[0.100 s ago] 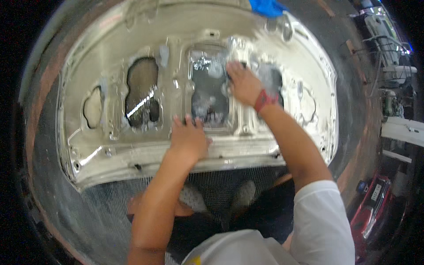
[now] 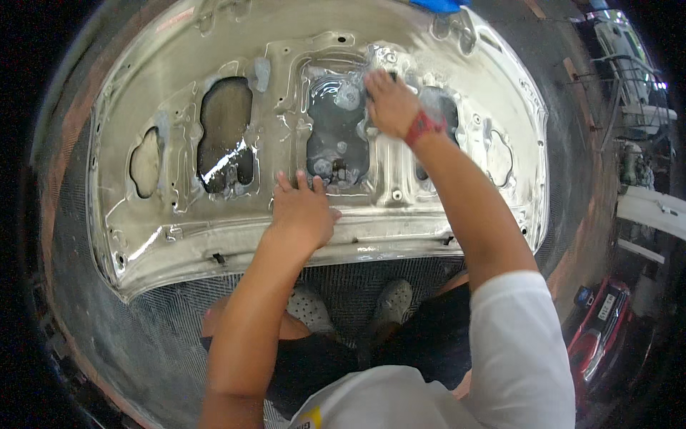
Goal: The person scrubs the underside of a white car hood with a dark sponge, repeatedly dipping it into a bucket of water and wiping different sections of the metal surface. The person works methodically across the hood's contours, rinsing the sponge and continuing to clean the same areas.
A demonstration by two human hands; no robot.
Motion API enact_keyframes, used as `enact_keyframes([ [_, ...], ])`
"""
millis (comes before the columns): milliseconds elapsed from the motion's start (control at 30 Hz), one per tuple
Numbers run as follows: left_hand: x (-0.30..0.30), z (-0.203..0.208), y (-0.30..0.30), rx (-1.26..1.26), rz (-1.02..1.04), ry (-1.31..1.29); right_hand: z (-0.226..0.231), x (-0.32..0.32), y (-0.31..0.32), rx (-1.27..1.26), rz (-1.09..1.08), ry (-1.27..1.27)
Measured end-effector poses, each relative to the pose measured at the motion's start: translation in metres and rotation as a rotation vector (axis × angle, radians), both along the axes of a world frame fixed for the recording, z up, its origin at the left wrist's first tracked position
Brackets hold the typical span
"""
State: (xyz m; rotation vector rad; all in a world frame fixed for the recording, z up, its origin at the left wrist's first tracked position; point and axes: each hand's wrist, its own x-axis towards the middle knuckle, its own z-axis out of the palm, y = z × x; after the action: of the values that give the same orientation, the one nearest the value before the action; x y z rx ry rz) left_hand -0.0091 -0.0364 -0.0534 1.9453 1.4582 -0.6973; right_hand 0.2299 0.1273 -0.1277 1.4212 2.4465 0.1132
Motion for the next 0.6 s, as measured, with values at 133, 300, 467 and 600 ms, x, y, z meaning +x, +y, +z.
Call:
enact_keyframes([
  [133,0.015,0.008,0.008,0.038,-0.084,-0.019,-0.01,0.037,0.02,0.153,-0.006,0.081],
  [300,0.0,0.007,0.008,0.031,-0.031,-0.015,0.011,0.021,-0.097,-0.077,0.015,0.277],
  [467,0.006,0.015,0.018,-0.001,-0.008,-0.021,0.033,0.014,-0.14,-0.112,0.009,0.189],
  [600,0.018,0.024,0.02,-0.007,-0.05,-0.027,0.008,0.008,-0.06,0.058,-0.154,0.25],
])
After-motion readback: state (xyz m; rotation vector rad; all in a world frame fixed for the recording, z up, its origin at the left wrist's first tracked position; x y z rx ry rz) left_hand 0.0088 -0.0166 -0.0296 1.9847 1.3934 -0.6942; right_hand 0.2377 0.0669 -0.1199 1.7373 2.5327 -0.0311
